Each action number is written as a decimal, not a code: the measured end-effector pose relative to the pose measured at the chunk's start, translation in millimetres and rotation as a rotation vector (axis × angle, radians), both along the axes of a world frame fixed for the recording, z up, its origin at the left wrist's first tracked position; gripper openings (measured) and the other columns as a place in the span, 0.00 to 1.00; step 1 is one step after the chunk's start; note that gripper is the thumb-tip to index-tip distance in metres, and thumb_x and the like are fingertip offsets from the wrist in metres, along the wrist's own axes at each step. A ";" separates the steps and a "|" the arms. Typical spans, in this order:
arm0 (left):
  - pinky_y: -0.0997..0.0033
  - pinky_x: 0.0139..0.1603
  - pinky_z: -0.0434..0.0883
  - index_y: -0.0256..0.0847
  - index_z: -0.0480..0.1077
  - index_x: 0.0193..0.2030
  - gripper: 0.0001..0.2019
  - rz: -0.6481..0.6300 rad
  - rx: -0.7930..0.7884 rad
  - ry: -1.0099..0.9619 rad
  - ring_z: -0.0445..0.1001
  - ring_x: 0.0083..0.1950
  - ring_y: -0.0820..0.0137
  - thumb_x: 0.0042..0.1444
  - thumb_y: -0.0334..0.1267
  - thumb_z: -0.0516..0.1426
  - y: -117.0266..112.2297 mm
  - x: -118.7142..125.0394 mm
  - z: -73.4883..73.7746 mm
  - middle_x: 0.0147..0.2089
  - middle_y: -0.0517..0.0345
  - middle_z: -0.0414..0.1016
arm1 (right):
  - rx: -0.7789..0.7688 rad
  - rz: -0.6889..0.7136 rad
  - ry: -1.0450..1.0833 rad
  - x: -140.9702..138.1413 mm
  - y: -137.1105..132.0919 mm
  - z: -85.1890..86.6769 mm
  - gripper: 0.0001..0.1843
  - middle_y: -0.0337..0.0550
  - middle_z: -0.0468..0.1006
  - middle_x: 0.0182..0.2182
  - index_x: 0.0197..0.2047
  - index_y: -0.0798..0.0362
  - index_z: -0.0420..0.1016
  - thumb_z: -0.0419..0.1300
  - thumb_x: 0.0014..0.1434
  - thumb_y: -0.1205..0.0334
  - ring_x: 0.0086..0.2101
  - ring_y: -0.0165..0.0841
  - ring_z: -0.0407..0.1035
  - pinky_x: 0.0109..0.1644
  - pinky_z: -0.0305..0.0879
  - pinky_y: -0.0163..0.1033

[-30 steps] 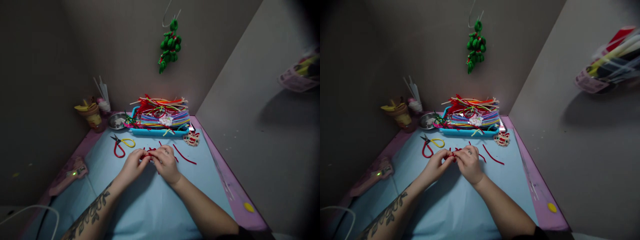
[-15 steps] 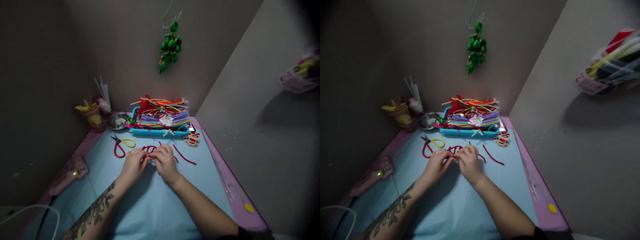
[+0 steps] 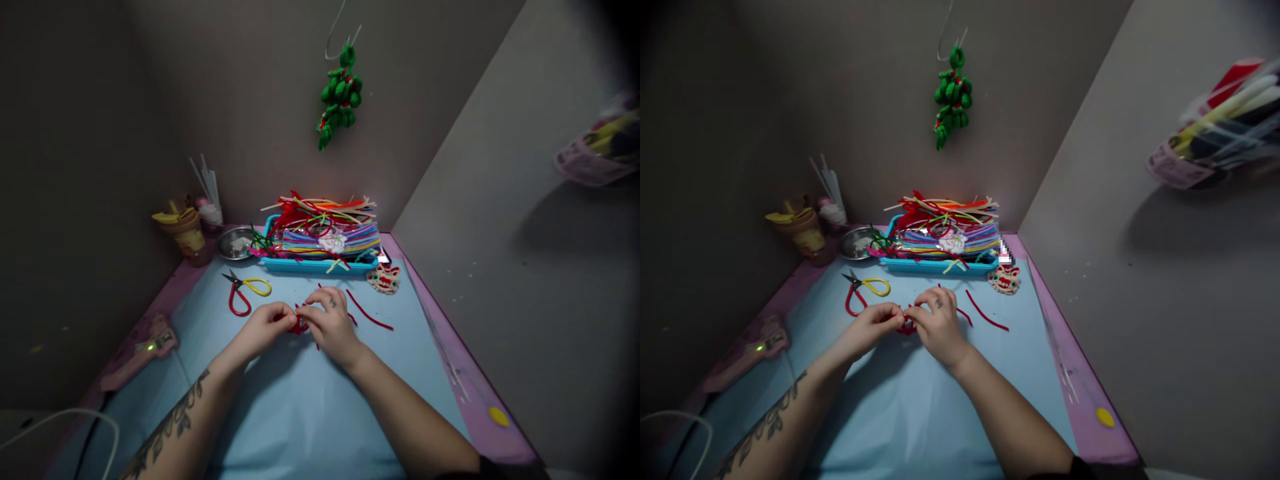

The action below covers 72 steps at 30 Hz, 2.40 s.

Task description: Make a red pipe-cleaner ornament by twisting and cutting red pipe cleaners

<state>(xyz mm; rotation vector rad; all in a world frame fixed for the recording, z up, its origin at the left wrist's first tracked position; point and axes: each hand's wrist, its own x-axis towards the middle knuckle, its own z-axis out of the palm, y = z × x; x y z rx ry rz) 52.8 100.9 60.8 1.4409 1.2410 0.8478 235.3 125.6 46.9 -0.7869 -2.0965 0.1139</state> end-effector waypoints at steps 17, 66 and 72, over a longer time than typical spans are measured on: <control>0.73 0.33 0.57 0.36 0.69 0.24 0.18 -0.138 -0.313 -0.397 0.60 0.28 0.75 0.40 0.48 0.68 0.9 -4.7 -4.9 0.23 0.63 0.66 | 0.183 0.146 -0.001 7.1 -4.8 2.6 0.12 0.36 0.79 0.31 0.41 0.44 0.76 0.56 0.58 0.69 0.42 0.37 0.65 0.61 0.45 0.54; 0.71 0.38 0.64 0.38 0.68 0.27 0.11 0.084 0.141 0.022 0.67 0.34 0.68 0.53 0.44 0.57 -2.5 11.4 5.2 0.29 0.58 0.72 | 0.089 -0.110 0.052 -1.8 -5.9 -4.7 0.10 0.44 0.72 0.48 0.38 0.45 0.77 0.58 0.58 0.70 0.54 0.44 0.57 0.58 0.59 0.53; 0.67 0.41 0.63 0.40 0.70 0.26 0.10 0.092 0.274 0.189 0.68 0.37 0.66 0.55 0.42 0.56 -2.9 11.8 2.0 0.30 0.56 0.73 | 0.097 -0.073 0.042 -2.7 -3.5 -5.8 0.10 0.45 0.74 0.47 0.36 0.48 0.74 0.56 0.58 0.73 0.55 0.43 0.56 0.59 0.56 0.53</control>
